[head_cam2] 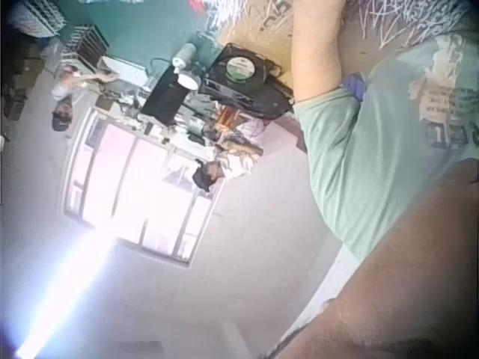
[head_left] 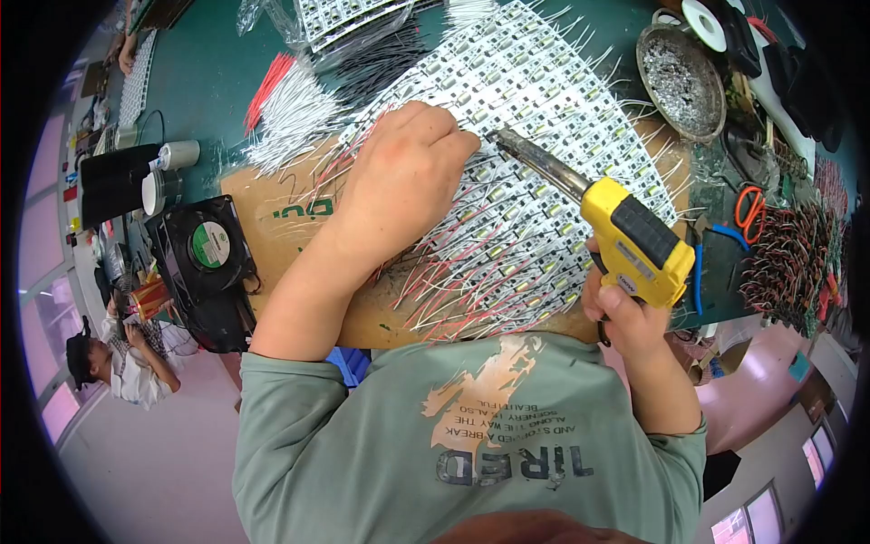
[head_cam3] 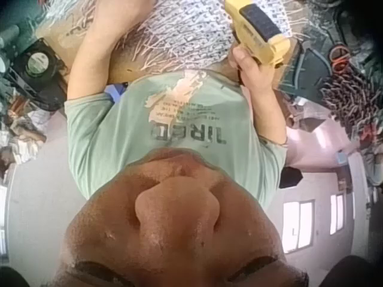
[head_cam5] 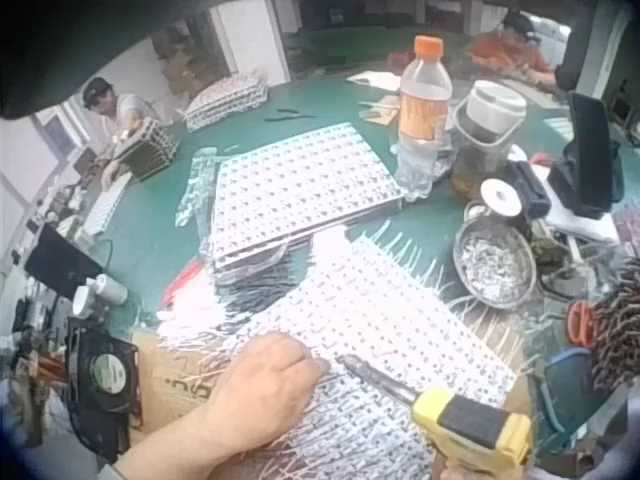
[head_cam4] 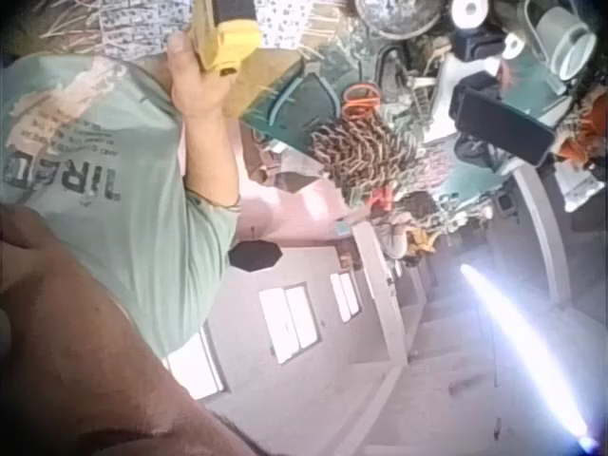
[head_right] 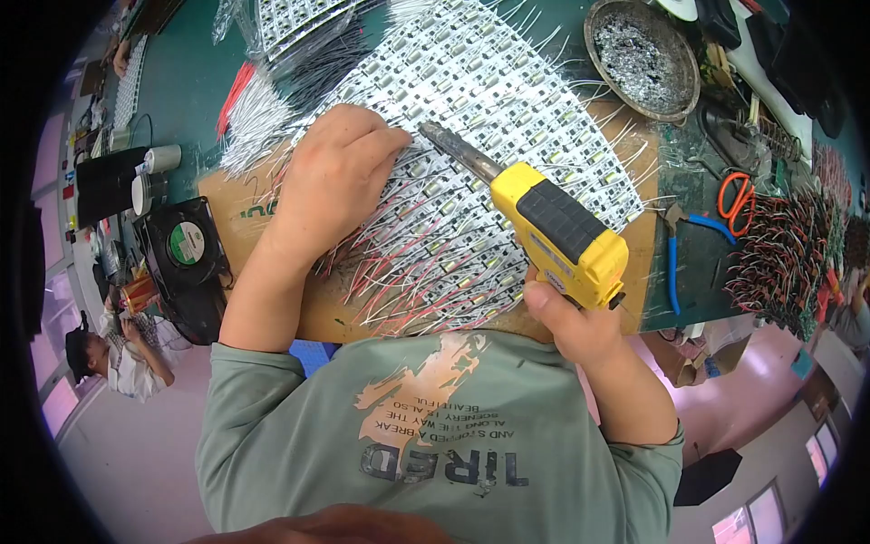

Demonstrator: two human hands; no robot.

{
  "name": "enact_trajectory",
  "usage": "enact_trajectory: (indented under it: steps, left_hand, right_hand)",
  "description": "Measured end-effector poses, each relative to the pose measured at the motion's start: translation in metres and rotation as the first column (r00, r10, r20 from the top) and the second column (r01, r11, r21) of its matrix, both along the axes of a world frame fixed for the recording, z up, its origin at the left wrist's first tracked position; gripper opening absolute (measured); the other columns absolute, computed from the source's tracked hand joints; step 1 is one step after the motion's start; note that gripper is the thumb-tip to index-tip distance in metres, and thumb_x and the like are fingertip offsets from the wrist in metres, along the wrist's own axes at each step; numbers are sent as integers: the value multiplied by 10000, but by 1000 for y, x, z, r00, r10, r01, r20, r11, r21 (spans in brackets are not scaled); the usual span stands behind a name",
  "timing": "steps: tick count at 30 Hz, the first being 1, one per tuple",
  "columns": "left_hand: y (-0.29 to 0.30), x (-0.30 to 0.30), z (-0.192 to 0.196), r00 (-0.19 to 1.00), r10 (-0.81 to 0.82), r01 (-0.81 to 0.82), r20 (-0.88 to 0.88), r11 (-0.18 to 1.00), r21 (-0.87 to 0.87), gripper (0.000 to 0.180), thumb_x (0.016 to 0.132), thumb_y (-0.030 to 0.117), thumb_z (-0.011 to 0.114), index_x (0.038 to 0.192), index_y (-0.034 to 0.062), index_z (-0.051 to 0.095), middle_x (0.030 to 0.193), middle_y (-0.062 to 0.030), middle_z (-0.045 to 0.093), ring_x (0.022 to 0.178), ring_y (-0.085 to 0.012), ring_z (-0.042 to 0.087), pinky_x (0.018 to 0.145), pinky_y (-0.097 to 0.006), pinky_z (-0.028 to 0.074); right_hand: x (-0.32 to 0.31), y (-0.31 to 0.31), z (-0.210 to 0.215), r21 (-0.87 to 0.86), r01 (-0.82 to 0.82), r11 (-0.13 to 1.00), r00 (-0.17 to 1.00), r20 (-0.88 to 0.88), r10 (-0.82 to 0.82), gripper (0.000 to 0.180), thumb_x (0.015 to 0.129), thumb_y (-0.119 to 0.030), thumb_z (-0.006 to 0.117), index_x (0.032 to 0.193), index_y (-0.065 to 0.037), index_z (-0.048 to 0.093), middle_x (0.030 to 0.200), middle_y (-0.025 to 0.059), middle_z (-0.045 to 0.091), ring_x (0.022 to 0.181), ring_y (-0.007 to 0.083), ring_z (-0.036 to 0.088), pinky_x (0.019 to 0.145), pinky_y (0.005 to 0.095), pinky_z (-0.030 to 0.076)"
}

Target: The person solders wires onto an LED board array using a soldering gun, arranges the attached wires by hand, and then solders additional wires to the board with the soldering gun.

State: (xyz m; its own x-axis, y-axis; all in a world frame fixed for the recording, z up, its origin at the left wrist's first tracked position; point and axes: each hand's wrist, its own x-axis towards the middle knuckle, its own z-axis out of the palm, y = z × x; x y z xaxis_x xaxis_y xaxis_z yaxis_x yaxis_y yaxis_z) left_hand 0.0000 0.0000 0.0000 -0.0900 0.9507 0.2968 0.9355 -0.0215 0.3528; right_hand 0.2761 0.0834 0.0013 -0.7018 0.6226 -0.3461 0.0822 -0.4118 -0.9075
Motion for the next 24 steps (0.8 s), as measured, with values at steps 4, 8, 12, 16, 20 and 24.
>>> enact_trajectory:
  steps: [4, 8, 12, 16, 20, 24]
  left_hand:
    - [0, 1, 0, 1000, 0, 0, 9, 1000, 1, 156, 748, 1, 682, 891, 65, 673, 829, -74, 608, 817, -283, 594, 729, -387, 494]
    - [0, 0, 0, 1000, -9, 9, 11, 1000, -5, 156, 749, 1, 681, 890, 67, 671, 831, -74, 609, 823, -282, 595, 729, -387, 494]
    - [0, -1, -1, 1000, -8, 8, 14, 1000, -5, 156, 749, 1, 682, 890, 67, 671, 834, -73, 611, 826, -282, 596, 730, -388, 496]
    - [0, -1, 0, 1000, -9, 9, 0, 1000, -11, 155, 749, 2, 683, 889, 67, 671, 836, -72, 613, 827, -281, 597, 729, -388, 499]
    - [0, -1, 0, 1000, -9, 9, 3, 1000, -8, 155, 752, 3, 683, 894, 66, 672, 838, -75, 613, 827, -282, 597, 728, -388, 500]
    - [-1, -1, 1, 1000, -7, 7, 3, 1000, -15, 154, 754, 4, 682, 896, 64, 673, 842, -77, 613, 827, -283, 597, 731, -389, 500]
  right_hand:
    - [-2, 1, 4, 18, -6, 1000, 999, 39, 6, 536, 811, -231, 666, 1206, 83, 486, 643, 74, 498, 484, 123, 445, 443, 256, 373]
    - [-2, 2, 5, 22, -20, 1000, 998, 53, 19, 502, 815, -232, 656, 1175, 80, 498, 631, 74, 495, 491, 126, 453, 444, 254, 371]
    - [-1, 3, 4, 8, -14, 1000, 998, 54, 13, 490, 817, -230, 652, 1169, 76, 501, 640, 75, 501, 494, 130, 460, 448, 260, 379]
    - [6, 5, 0, -61, -82, 995, 997, -3, 82, 420, 862, -95, 619, 1253, 16, 514, 937, 51, 587, 681, 84, 525, 593, 233, 436]
    - [7, 4, -2, -39, -83, 996, 996, 9, 84, 430, 866, -104, 625, 1262, 17, 512, 949, 53, 590, 665, 87, 518, 588, 229, 433]
    - [3, 6, 2, -104, -94, 990, 996, -8, 93, 471, 850, -109, 642, 1283, 16, 505, 983, 69, 596, 623, 95, 515, 569, 235, 433]
